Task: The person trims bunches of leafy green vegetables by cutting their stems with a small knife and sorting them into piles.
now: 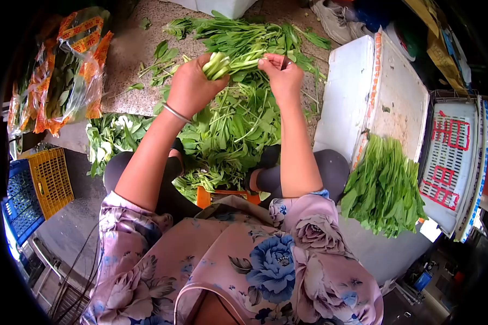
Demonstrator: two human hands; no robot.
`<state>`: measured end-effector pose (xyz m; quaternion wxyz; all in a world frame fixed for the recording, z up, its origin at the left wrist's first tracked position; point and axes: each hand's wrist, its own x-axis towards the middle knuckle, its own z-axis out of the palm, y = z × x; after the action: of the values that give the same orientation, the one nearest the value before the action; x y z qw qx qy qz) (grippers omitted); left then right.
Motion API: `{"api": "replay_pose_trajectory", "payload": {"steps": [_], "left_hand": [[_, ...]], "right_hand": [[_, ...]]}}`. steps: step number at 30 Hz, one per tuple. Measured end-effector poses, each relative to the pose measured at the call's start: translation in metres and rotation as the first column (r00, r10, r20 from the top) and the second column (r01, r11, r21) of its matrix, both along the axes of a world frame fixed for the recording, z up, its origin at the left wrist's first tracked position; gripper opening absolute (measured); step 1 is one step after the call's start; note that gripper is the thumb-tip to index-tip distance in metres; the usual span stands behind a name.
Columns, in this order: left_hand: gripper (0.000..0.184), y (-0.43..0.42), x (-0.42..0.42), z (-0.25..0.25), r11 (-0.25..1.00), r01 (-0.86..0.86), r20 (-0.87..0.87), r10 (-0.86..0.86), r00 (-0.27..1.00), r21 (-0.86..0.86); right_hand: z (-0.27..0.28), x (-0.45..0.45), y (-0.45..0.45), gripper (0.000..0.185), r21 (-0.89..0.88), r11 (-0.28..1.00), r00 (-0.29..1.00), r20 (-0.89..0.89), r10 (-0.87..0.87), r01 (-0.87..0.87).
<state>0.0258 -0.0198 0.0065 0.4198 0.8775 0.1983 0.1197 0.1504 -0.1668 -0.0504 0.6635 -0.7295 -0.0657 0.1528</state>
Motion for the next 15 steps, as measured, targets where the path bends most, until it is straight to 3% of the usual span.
{"api": "replay_pose_trajectory", "payload": {"steps": [1,3,5,6,9,11,15], "left_hand": [[0.030,-0.004,0.000,0.000,0.999,0.025,0.012,-0.025,1.000,0.020],[0.034,-0.011,-0.001,-0.005,0.995,0.092,0.096,-0.097,0.991,0.050],[0.034,-0.016,0.001,-0.017,0.968,0.205,0.026,-0.204,0.979,-0.142],[0.037,-0.019,0.002,-0.017,0.877,0.291,0.065,-0.288,0.955,-0.383],[0.035,-0.034,-0.007,-0.012,0.779,0.388,0.110,-0.386,0.916,-0.493],[0.037,-0.043,-0.020,0.005,0.805,0.385,0.052,-0.407,0.912,-0.452],[0.032,-0.058,-0.041,0.006,0.812,0.387,0.138,-0.365,0.921,-0.437]], "right_hand": [[0.008,-0.015,-0.008,0.020,-0.020,0.998,0.991,0.114,0.065,-0.063],[0.023,-0.039,-0.023,0.023,0.027,0.996,0.985,0.152,0.076,-0.081],[0.052,-0.060,-0.036,0.024,0.018,0.991,0.989,0.062,0.133,-0.135],[0.055,-0.065,-0.042,0.026,0.096,0.984,0.989,0.018,0.147,-0.148],[0.068,-0.078,-0.058,0.027,0.085,0.983,0.987,-0.005,0.162,-0.161],[0.071,-0.086,-0.067,0.028,0.110,0.979,0.985,0.028,0.172,-0.174],[0.084,-0.099,-0.082,0.031,0.013,0.968,0.967,0.033,0.251,-0.251]]}}
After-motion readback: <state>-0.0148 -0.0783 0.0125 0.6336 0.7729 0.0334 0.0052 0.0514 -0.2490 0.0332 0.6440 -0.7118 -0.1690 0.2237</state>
